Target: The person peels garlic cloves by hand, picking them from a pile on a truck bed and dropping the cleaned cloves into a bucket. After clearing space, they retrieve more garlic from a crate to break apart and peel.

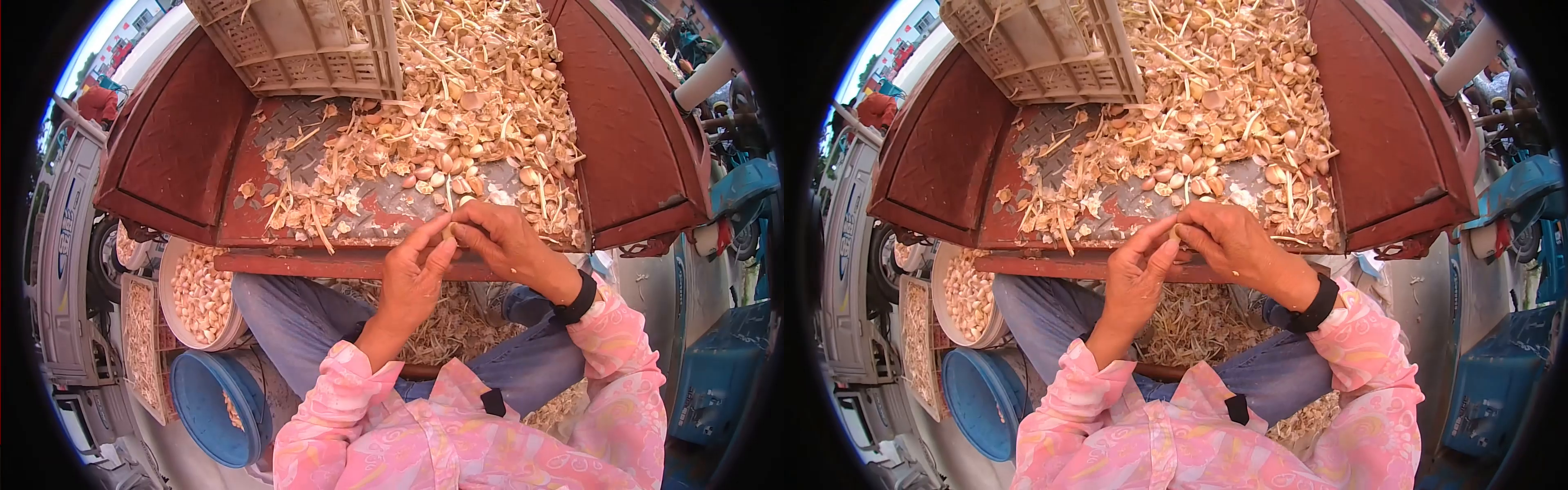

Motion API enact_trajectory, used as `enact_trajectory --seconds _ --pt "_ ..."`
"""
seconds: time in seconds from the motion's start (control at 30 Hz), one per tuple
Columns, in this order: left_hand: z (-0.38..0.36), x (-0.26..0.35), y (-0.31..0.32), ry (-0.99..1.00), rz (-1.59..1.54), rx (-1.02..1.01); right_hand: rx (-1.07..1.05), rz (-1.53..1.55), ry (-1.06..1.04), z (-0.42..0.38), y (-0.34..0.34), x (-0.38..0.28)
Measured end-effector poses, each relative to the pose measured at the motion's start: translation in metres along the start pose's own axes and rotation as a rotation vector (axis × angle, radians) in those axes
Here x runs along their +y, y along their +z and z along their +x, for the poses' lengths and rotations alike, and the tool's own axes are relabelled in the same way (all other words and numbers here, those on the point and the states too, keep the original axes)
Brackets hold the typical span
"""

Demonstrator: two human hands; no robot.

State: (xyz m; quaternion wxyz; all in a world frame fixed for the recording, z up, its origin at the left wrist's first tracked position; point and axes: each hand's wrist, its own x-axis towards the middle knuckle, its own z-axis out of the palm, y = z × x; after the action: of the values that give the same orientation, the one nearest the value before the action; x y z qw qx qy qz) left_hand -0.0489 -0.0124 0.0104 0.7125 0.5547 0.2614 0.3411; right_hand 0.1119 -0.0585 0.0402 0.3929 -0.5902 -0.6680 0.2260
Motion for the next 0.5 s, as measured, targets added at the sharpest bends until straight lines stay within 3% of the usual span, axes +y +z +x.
enact_trajectory --seconds 0.2,0.5 --pt "0.015 -0.008 -0.009 -0.236 -0.243 0.026 -0.097 -0.245 -0.050 -0.004 0.000 0.007" --pt "0.017 -0.004 -0.007 -0.360 -0.471 0.038 -0.136 -0.713 -0.145 -0.002 0.001 -0.006"
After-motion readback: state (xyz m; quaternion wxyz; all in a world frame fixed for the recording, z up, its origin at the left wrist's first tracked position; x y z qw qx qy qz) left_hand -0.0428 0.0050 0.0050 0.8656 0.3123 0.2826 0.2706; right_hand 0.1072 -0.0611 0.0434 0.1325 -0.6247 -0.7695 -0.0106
